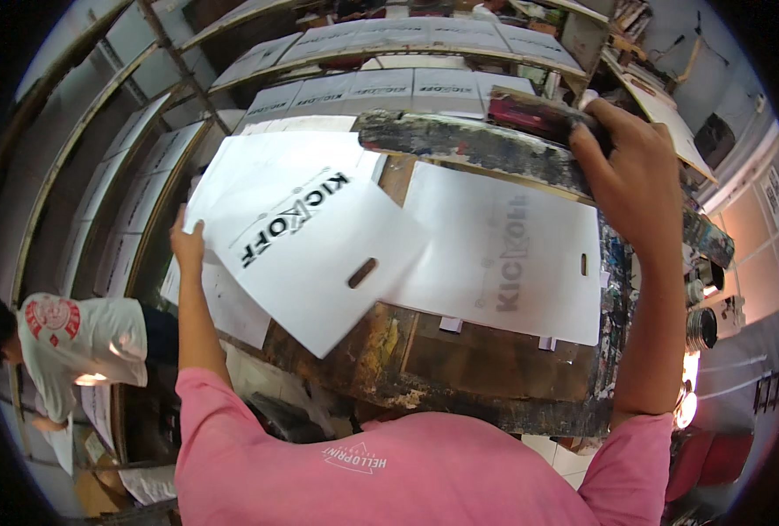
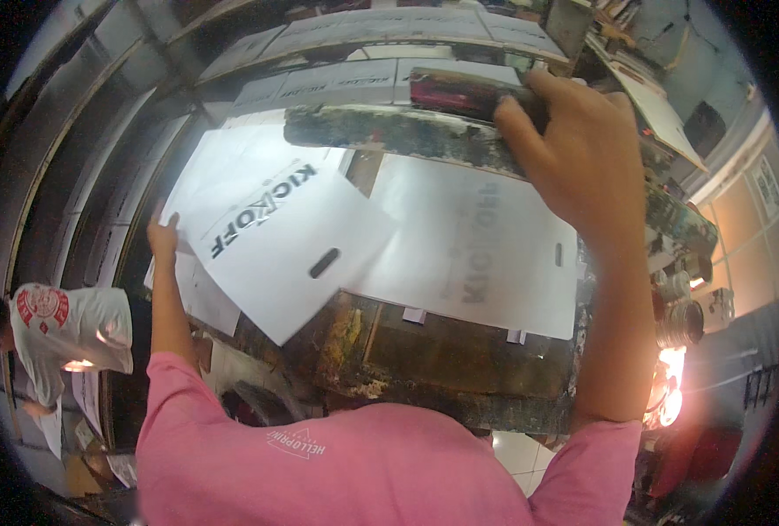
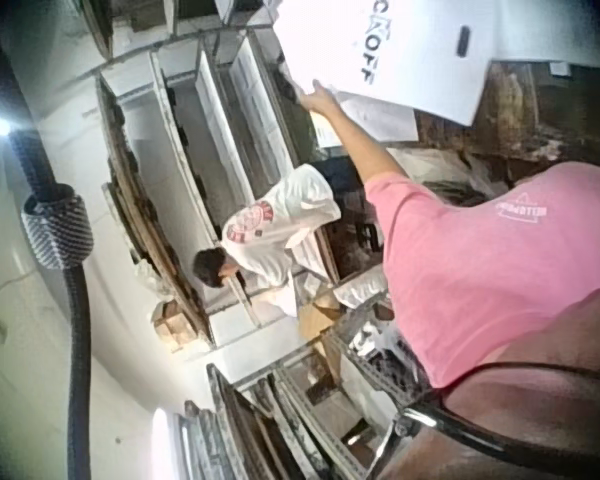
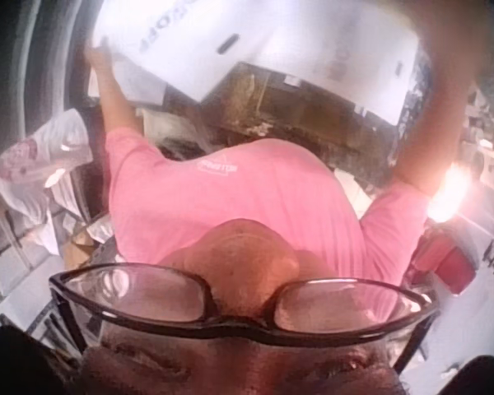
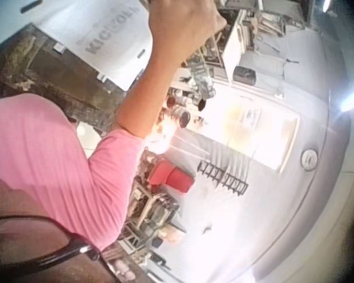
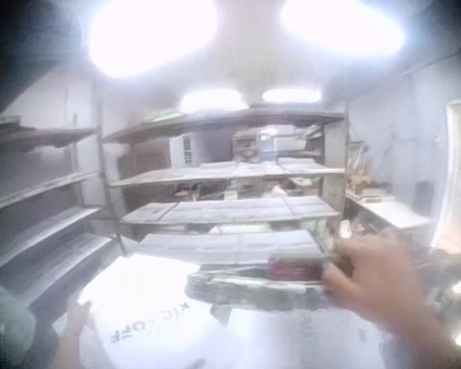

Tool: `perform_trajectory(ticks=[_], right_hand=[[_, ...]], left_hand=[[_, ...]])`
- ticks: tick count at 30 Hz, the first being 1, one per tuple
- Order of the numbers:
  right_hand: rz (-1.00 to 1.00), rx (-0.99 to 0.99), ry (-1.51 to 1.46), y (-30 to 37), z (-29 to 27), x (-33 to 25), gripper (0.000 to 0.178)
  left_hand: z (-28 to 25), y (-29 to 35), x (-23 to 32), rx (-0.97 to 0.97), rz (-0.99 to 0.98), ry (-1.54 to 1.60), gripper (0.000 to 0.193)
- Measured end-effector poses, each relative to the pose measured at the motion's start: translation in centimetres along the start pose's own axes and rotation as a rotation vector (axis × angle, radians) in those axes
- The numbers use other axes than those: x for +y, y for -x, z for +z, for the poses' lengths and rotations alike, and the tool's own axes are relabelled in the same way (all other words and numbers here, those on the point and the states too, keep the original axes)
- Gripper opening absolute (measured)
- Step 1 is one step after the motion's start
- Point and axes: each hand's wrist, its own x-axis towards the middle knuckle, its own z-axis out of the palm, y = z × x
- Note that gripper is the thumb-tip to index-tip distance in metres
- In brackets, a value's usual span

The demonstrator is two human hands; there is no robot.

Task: The person performs screen printing on white bags by placing each bag onto a flat surface and pulling a squeegee across a mesh screen to apply black ink.

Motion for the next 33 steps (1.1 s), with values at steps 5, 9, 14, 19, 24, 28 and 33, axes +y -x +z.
perform_trajectory(ticks=[5,9,14,19,24,28,33], right_hand=[[0.011,0.041,0.144,2.2,0.9,0.1,0.049],[-0.055,-0.202,0.120,9.9,2.8,-1.7,0.050],[-0.039,-0.694,-0.098,19.2,5.1,-1.5,0.038],[0.176,-0.730,-0.280,25.2,9.8,-2.6,0.039],[0.081,-0.707,-0.205,26.4,13.2,-1.9,0.042],[0.041,-0.601,-0.136,21.2,19.5,3.2,0.043],[-0.029,-0.381,-0.023,13.3,29.9,12.2,0.031]], left_hand=[[-1.6,10.8,25.5,-0.775,-0.118,1.050,0.071],[-3.5,22.9,34.3,-1.001,-0.465,1.900,0.095],[-1.0,29.9,28.9,-1.073,-1.058,1.604,0.097],[2.4,32.6,25.7,-1.137,-1.243,1.449,0.096],[3.2,34.7,24.8,-1.065,-1.267,1.281,0.099],[2.8,34.3,24.8,-1.095,-1.243,1.368,0.104],[2.9,34.4,24.4,-1.076,-1.253,1.415,0.111]])
